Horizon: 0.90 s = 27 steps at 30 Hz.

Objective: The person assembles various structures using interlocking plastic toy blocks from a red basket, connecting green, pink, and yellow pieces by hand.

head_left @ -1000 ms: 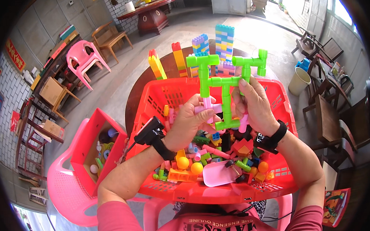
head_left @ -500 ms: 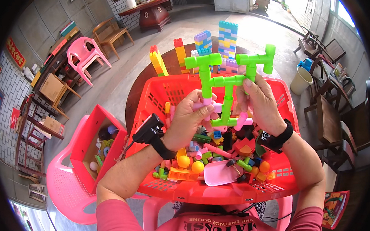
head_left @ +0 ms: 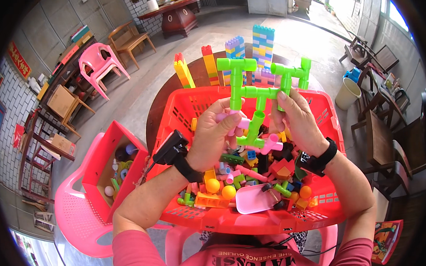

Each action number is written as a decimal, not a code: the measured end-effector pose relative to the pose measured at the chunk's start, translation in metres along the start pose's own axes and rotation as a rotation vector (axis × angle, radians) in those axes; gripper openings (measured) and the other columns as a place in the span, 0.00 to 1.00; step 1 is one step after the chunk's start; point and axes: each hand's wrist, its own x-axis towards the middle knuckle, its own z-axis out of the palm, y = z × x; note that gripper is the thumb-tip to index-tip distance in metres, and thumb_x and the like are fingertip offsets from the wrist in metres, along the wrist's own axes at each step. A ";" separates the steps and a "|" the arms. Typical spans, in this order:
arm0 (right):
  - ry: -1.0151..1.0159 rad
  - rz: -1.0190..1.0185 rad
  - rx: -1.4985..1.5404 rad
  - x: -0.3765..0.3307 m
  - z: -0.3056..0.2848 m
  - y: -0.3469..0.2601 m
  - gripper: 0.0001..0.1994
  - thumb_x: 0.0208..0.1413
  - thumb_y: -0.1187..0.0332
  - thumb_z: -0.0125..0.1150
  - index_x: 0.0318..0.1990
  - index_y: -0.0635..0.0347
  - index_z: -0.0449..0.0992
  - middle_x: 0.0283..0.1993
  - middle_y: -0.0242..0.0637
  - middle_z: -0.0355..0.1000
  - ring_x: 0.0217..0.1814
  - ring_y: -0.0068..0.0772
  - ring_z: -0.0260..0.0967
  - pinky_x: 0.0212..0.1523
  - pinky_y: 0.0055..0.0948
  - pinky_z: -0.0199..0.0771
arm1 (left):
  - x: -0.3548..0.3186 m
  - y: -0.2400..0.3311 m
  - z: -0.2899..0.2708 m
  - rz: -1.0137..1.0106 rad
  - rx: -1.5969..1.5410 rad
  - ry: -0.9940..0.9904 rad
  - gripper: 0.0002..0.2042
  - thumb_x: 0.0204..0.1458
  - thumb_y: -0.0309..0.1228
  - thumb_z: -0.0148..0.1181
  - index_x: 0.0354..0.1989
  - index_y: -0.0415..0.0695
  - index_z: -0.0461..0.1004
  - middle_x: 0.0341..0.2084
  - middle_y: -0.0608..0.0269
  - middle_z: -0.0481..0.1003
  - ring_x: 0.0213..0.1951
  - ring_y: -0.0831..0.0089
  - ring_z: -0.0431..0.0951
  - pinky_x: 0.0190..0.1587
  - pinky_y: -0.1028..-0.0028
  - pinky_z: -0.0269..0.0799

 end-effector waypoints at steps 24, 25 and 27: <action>-0.176 -0.034 -0.075 -0.009 0.009 -0.002 0.15 0.68 0.56 0.44 0.35 0.58 0.62 0.17 0.26 0.60 0.18 0.15 0.57 0.21 0.18 0.59 | 0.007 0.000 -0.012 0.082 -0.085 0.079 0.15 0.57 0.36 0.60 0.48 0.41 0.69 0.29 0.66 0.73 0.24 0.82 0.74 0.24 0.81 0.70; -0.186 -0.021 -0.065 -0.009 0.009 -0.001 0.15 0.68 0.56 0.44 0.35 0.58 0.63 0.18 0.27 0.61 0.18 0.15 0.58 0.21 0.18 0.59 | 0.007 0.000 -0.012 0.079 -0.090 0.083 0.15 0.57 0.36 0.60 0.48 0.41 0.69 0.28 0.66 0.73 0.24 0.82 0.73 0.24 0.81 0.69; -0.193 0.005 -0.050 -0.008 0.007 0.001 0.15 0.68 0.57 0.44 0.36 0.59 0.64 0.19 0.28 0.63 0.20 0.16 0.61 0.22 0.19 0.61 | 0.009 -0.001 -0.013 0.098 -0.031 0.106 0.14 0.58 0.36 0.60 0.47 0.41 0.70 0.28 0.67 0.73 0.23 0.83 0.73 0.23 0.81 0.68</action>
